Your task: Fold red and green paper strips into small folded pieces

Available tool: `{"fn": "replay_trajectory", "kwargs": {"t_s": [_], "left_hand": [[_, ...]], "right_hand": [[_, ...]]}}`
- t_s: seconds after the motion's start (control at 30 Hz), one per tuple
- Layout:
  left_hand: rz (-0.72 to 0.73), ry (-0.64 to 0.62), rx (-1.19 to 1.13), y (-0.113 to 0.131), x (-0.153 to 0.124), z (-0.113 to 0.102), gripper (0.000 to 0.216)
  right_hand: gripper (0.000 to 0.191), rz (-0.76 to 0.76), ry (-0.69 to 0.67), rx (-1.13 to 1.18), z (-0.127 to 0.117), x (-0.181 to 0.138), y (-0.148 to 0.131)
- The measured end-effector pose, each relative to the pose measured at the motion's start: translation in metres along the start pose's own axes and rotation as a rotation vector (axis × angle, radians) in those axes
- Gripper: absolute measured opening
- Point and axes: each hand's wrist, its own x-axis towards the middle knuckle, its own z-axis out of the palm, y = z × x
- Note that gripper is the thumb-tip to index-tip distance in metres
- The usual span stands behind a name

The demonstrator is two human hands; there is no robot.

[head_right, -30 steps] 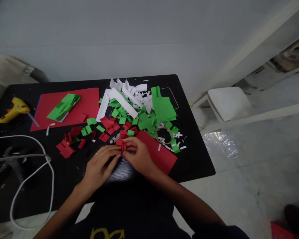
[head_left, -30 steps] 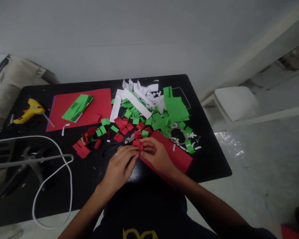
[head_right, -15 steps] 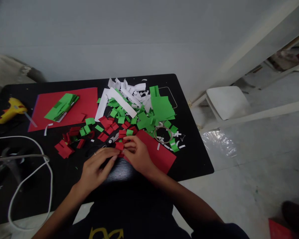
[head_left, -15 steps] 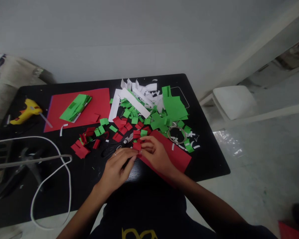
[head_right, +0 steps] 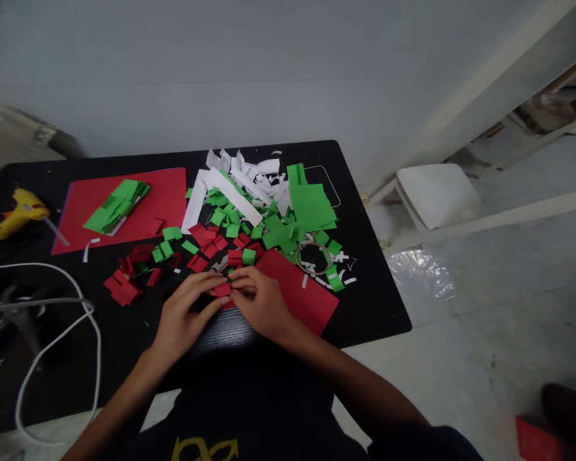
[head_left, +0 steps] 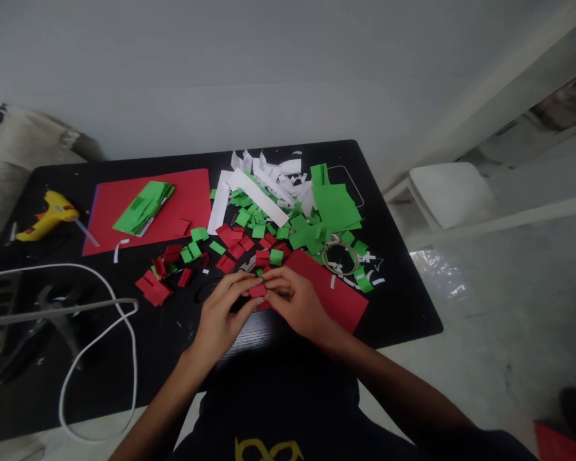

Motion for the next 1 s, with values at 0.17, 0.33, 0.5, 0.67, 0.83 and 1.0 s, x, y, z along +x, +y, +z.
{"fn": "replay_trajectory", "kwargs": {"t_s": [0.17, 0.33, 0.5, 0.67, 0.83, 1.0], "left_hand": [[-0.05, 0.047, -0.04, 0.0, -0.002, 0.002, 0.015], [-0.286, 0.129, -0.232, 0.0, -0.001, 0.008, 0.011], [-0.4, 0.166, -0.411, 0.005, 0.002, 0.009, 0.017], [-0.455, 0.191, -0.454, 0.011, 0.001, 0.009, 0.017], [-0.457, 0.206, -0.454, 0.013, -0.001, 0.01, 0.016], [-0.436, 0.112, -0.444, 0.012, 0.006, 0.005, 0.017]], "right_hand": [[0.021, -0.001, 0.009, -0.028, 0.0, 0.0, -0.002], [0.022, 0.009, 0.015, 0.011, 0.0, 0.0, -0.007], [0.024, 0.236, -0.032, 0.308, 0.0, 0.003, -0.013], [0.041, 0.511, -0.159, 0.725, -0.002, 0.004, -0.017], [0.045, 0.555, -0.208, 0.809, -0.003, 0.005, -0.014], [0.038, 0.556, -0.196, 0.8, -0.007, 0.006, -0.008]]}}
